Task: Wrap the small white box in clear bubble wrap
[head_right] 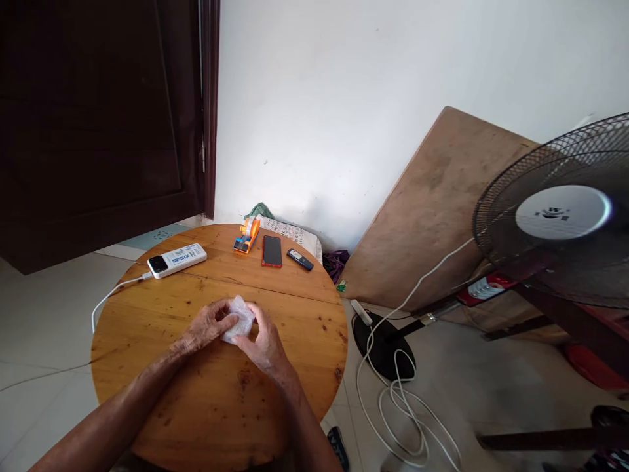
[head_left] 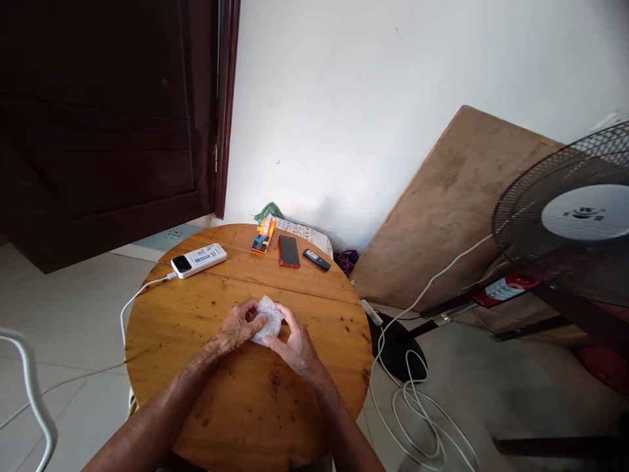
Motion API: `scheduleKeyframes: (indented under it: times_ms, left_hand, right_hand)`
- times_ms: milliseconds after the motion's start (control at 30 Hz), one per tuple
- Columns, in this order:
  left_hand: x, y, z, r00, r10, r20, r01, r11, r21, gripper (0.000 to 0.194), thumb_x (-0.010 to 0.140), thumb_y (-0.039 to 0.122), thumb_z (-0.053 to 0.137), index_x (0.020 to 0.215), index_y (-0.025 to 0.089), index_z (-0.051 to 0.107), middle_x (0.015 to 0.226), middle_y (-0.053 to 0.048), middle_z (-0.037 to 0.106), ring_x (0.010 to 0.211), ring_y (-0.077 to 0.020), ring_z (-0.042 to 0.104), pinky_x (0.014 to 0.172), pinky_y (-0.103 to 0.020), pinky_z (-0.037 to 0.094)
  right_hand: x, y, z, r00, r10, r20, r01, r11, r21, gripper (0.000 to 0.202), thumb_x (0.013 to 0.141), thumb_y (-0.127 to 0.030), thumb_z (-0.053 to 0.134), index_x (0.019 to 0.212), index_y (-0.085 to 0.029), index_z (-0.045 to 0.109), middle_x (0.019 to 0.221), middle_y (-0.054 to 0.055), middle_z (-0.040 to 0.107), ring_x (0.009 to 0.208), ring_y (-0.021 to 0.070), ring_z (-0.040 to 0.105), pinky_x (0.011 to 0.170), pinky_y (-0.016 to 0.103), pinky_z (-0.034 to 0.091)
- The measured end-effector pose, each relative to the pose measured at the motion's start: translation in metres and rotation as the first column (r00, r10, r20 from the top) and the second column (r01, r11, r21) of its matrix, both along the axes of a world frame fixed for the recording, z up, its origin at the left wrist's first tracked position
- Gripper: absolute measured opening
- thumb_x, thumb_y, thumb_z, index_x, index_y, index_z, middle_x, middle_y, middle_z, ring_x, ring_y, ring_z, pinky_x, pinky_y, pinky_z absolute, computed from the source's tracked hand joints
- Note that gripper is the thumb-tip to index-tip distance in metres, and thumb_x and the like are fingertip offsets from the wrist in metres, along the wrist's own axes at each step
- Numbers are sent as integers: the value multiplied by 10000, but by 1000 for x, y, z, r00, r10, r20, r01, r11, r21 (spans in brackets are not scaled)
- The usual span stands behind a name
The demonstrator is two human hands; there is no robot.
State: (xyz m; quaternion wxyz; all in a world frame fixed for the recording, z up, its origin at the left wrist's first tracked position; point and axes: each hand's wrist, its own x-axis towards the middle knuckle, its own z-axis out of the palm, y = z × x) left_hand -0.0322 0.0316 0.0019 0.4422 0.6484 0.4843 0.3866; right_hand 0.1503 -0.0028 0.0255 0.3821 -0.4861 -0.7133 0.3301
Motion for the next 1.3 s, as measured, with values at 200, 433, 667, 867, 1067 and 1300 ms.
scheduleKeyframes:
  times_ms: [200, 433, 667, 867, 1067, 1300]
  left_hand:
    - [-7, -3, 15, 985, -22, -169, 37, 995, 90, 319, 863, 459, 543, 923, 186, 697, 843, -51, 684, 784, -211, 613, 689, -285, 442]
    - [-2, 5, 4, 959, -108, 261, 142, 983, -116, 631, 753, 325, 671, 1336, 166, 491, 1177, -107, 677, 1030, -239, 643, 907, -372, 505]
    - [4, 6, -8, 974, -2, 226, 34, 990, -136, 752, 766, 277, 642, 1442, 154, 338, 1185, -115, 645, 1026, -226, 641, 940, -394, 502]
    - [7, 8, -11, 987, 68, 142, -60, 996, -64, 697, 742, 230, 626, 1402, 171, 408, 981, -48, 653, 865, -189, 634, 825, -334, 523]
    - [8, 12, -17, 979, 59, 194, -48, 997, -62, 701, 750, 156, 597, 1414, 174, 377, 949, -29, 624, 844, -165, 609, 815, -312, 525]
    - [8, 13, -14, 951, 34, 306, -1, 994, -109, 741, 731, 141, 607, 1425, 172, 348, 1055, -50, 628, 917, -174, 615, 860, -326, 519]
  right_hand:
    - [-3, 18, -22, 966, -110, -235, 51, 968, -245, 728, 684, -225, 721, 1363, -206, 462, 1256, 119, 656, 1111, 256, 643, 967, 416, 508]
    - [0, 46, -26, 918, -80, -387, -60, 940, -336, 644, 726, -289, 710, 1332, -214, 504, 1142, 99, 715, 1007, 258, 695, 849, 396, 567]
    - [-6, 59, -20, 946, -115, -301, 46, 973, -227, 497, 763, -385, 688, 1212, -192, 601, 1033, 83, 727, 930, 229, 685, 825, 356, 548]
    - [-24, 71, -18, 915, -210, -343, 158, 972, -174, 250, 765, -386, 627, 926, -199, 666, 850, 39, 708, 772, 195, 646, 713, 304, 510]
    - [-27, 75, -13, 931, -243, -272, 211, 967, -141, 203, 765, -398, 602, 733, -201, 637, 673, -10, 617, 657, 162, 549, 628, 261, 430]
    - [-23, 76, -9, 929, -244, -277, 200, 964, -175, 188, 750, -367, 547, 664, -203, 584, 648, -15, 588, 626, 147, 513, 593, 246, 401]
